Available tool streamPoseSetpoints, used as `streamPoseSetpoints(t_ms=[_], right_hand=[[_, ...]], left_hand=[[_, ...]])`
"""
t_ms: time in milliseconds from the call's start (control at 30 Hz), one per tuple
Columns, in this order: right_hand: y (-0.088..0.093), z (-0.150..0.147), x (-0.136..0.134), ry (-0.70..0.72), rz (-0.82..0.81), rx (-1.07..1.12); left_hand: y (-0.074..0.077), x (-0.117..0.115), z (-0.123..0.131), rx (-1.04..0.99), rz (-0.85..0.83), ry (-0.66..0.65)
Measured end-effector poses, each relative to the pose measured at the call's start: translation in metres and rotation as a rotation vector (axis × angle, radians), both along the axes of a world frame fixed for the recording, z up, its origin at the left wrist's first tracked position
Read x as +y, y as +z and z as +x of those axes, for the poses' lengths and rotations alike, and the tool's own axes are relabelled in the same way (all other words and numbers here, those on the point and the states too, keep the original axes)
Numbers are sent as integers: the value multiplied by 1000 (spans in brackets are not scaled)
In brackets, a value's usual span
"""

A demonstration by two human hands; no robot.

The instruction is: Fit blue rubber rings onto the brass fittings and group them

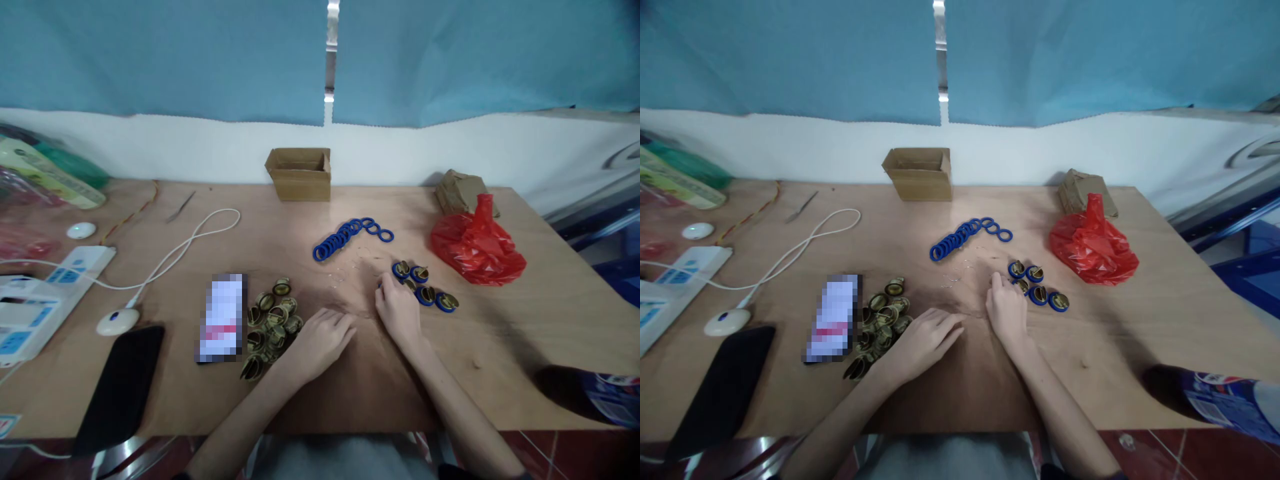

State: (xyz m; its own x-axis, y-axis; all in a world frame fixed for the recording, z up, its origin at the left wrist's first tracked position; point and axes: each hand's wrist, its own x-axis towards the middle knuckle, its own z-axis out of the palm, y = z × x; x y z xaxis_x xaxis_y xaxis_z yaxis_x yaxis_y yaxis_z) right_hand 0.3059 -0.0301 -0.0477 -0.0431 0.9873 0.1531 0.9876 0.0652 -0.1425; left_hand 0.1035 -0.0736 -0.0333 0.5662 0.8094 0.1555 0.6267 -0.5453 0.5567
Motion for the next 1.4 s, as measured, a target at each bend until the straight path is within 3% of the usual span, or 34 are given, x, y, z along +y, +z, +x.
streamPoseSetpoints(t_ms=[200,333,433,567,700,833,933,1200,1400], right_hand=[[4,5,2,-27,-50,-87],[7,9,1,-58,-16,-43],[5,3,-1,58,58,122],[-5,-16,-7,313,79,335],[-16,-35,-17,497,55,358],[-23,-45,-24,523,47,386],[-27,-47,-22,511,65,414],[-28,-62,15,459,125,300],[-28,-67,35,362,46,175]], left_hand=[[10,3,-8,-44,80,-22],[19,10,-31,-45,170,87],[26,21,-59,18,128,262],[29,41,-88,332,19,417],[25,59,-86,554,-108,538],[21,66,-77,621,-158,604],[19,67,-81,475,-149,603],[14,62,-77,-416,-165,456],[14,58,-64,-1016,-664,355]])
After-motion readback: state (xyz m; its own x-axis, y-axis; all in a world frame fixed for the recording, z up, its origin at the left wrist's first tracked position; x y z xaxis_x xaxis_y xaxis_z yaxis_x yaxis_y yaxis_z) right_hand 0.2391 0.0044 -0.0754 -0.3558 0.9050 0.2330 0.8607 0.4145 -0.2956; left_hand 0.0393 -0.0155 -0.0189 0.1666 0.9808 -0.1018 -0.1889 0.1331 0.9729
